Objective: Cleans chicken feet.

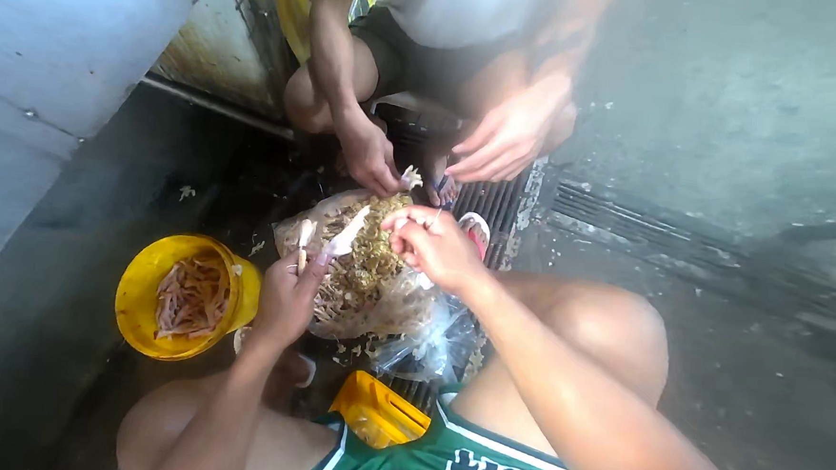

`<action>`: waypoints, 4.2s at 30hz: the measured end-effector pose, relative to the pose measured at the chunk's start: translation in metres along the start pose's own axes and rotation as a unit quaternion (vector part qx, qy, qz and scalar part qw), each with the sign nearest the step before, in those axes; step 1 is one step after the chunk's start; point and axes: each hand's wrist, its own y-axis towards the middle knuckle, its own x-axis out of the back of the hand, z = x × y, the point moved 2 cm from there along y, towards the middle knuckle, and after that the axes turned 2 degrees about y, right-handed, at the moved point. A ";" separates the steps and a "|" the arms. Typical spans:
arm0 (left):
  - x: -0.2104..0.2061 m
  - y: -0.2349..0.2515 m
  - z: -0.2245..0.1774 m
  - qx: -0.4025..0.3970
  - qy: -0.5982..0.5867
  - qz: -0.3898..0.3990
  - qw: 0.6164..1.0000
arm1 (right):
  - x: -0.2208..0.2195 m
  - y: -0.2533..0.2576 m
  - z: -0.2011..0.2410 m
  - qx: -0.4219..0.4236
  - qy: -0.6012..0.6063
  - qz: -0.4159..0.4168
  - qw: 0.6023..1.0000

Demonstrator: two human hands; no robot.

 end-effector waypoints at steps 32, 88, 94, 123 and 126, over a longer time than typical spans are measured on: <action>-0.014 -0.012 -0.002 -0.228 0.198 -0.030 0.953 | -0.003 0.005 -0.010 0.034 0.021 0.040 0.998; -0.039 -0.001 0.028 0.071 0.407 0.342 0.844 | -0.035 0.008 -0.004 -0.113 0.332 -0.141 0.926; -0.038 -0.028 -0.003 0.052 0.392 0.396 0.829 | -0.192 0.015 0.068 -0.118 0.267 0.040 0.956; 0.005 0.012 0.006 -0.007 0.077 0.101 0.992 | -0.065 -0.015 -0.015 0.100 -0.454 0.126 0.876; -0.005 0.015 0.010 0.031 0.056 0.057 0.996 | -0.070 -0.014 -0.015 0.075 -0.477 0.080 0.872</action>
